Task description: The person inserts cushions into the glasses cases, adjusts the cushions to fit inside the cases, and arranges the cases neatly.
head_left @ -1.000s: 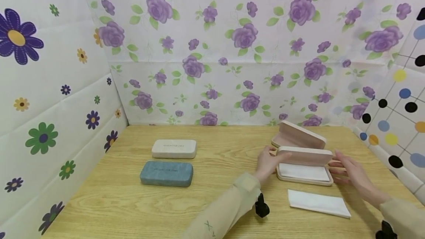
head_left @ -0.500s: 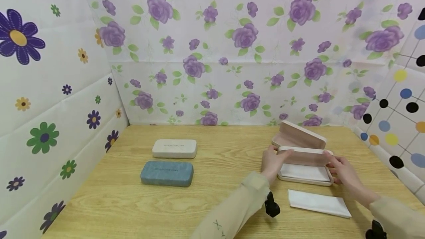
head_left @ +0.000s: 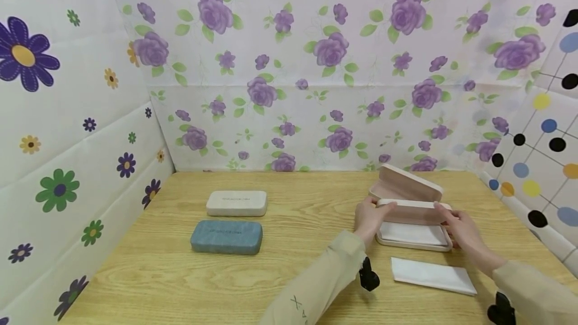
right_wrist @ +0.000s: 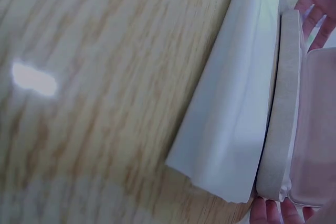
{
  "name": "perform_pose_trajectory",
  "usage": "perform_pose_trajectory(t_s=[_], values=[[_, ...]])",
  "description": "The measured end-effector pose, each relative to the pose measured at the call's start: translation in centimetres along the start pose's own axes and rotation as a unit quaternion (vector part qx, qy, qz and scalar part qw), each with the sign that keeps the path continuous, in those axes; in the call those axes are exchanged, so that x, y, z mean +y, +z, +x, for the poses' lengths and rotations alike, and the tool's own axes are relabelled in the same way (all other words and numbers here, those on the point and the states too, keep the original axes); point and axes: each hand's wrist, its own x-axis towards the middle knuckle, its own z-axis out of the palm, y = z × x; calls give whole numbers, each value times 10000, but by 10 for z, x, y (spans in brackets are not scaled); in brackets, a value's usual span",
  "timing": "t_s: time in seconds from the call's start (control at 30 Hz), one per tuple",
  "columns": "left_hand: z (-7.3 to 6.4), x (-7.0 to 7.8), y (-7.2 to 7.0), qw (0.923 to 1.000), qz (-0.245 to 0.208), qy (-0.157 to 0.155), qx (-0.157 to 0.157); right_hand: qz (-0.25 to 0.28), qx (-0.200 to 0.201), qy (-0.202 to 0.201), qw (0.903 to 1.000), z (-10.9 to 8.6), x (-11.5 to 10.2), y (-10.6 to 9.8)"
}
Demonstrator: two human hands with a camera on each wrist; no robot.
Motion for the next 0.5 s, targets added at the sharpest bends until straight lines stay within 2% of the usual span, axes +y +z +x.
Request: perform_pose_trajectory(t_s=[0.13,0.37,0.5], values=[[0,0,-1,10000,62,37,-4,101,59,145,9998,3,1,0],[-1,1,-1,9998,70,164,93,373,-247,187,9988,-16,-14,0],[-1,2,-1,9998,-79,161,110,707,-400,8,9967,-3,4,-6]])
